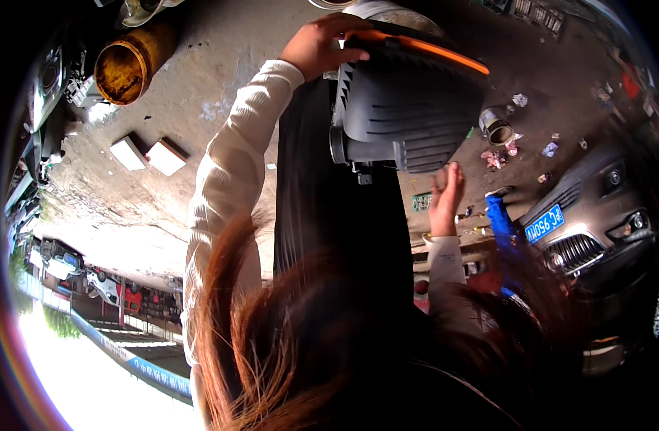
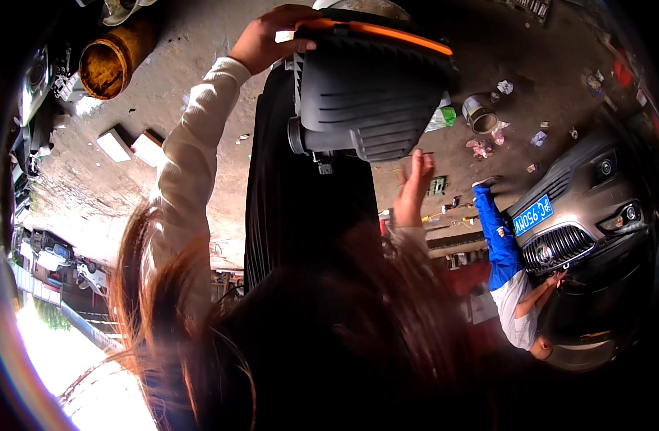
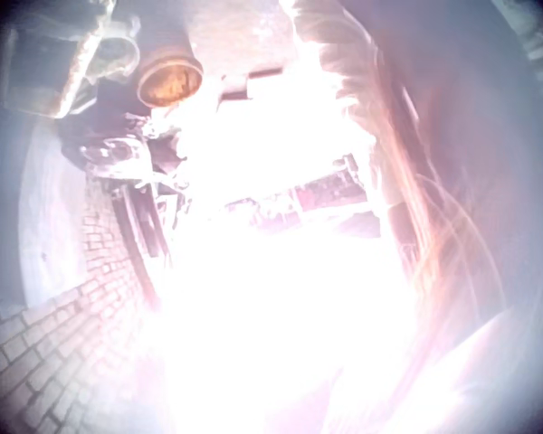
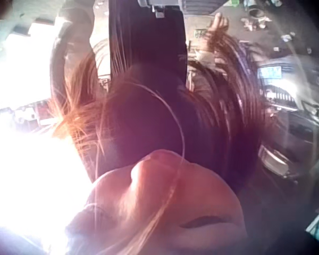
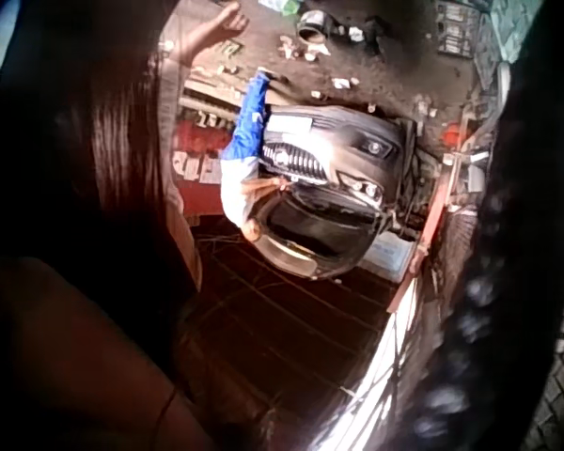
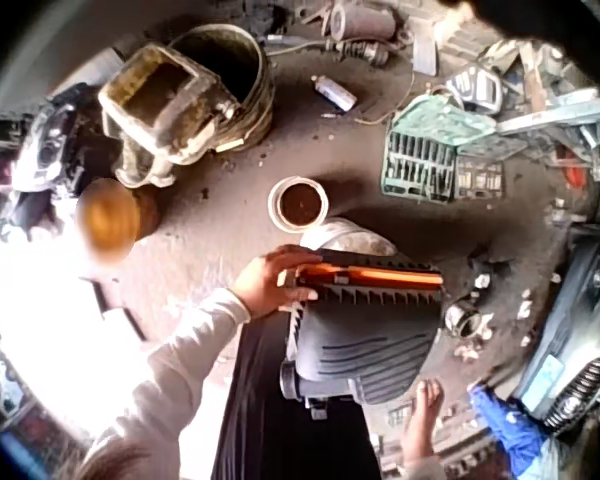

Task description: The person unpacks a new air filter from its box, removes the protective film, and places it into a black plastic air filter housing. They then close the housing and set it down.

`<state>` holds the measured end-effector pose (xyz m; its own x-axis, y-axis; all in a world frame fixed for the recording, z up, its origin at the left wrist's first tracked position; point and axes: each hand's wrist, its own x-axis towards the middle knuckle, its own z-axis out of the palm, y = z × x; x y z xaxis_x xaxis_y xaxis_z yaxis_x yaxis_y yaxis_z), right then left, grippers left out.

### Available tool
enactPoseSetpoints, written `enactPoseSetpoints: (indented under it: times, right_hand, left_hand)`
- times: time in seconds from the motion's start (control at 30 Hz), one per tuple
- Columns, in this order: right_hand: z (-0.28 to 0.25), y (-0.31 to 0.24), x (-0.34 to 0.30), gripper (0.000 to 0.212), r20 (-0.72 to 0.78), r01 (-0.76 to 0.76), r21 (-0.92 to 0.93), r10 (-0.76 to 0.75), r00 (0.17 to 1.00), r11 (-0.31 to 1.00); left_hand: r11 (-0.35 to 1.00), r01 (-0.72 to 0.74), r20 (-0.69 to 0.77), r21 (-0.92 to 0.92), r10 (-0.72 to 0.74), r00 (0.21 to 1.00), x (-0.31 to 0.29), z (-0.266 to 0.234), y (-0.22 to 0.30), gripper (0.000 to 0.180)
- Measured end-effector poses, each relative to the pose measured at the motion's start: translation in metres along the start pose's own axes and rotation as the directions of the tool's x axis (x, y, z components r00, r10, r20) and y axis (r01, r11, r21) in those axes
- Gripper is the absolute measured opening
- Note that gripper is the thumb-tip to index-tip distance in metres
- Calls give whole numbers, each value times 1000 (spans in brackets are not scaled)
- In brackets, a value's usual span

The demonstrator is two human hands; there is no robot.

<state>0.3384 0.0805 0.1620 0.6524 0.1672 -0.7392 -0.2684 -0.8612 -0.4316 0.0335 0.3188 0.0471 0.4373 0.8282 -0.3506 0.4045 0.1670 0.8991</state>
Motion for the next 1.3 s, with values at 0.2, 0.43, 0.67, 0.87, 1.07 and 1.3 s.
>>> enactPoseSetpoints:
  times: [0.2, 0.43, 0.67, 0.87, 1.07, 1.3]
  right_hand:
    - [30, 0, -13, 66, 502, -354, 415, 113, 857, 838]
    - [61, 4, -21, 81, 578, -645, 594, 303, 758, 481]
    - [77, 5, -55, 73, 619, -614, 626, 174, 766, 481]
    - [81, 10, -60, 47, 631, -467, 572, 2, 776, 674]
    - [90, 11, -63, 44, 514, -346, 585, -6, 857, 734]
    - [110, 20, -67, 79, 329, -200, 668, -43, 944, 717]
  left_hand:
    - [996, 90, -30, 1, -90, 996, 12, 4, -17, 41]
    - [978, 205, -53, -48, -207, 977, 22, 10, -38, 34]
    - [961, 200, -66, 190, -191, 979, 27, 0, -3, 44]
    - [952, 220, 27, 214, -231, 973, 50, 0, 3, 46]
    - [945, 209, 139, 252, -249, 959, 78, -3, -24, 43]
    - [900, 317, 107, 299, -361, 926, 83, -6, 8, 39]
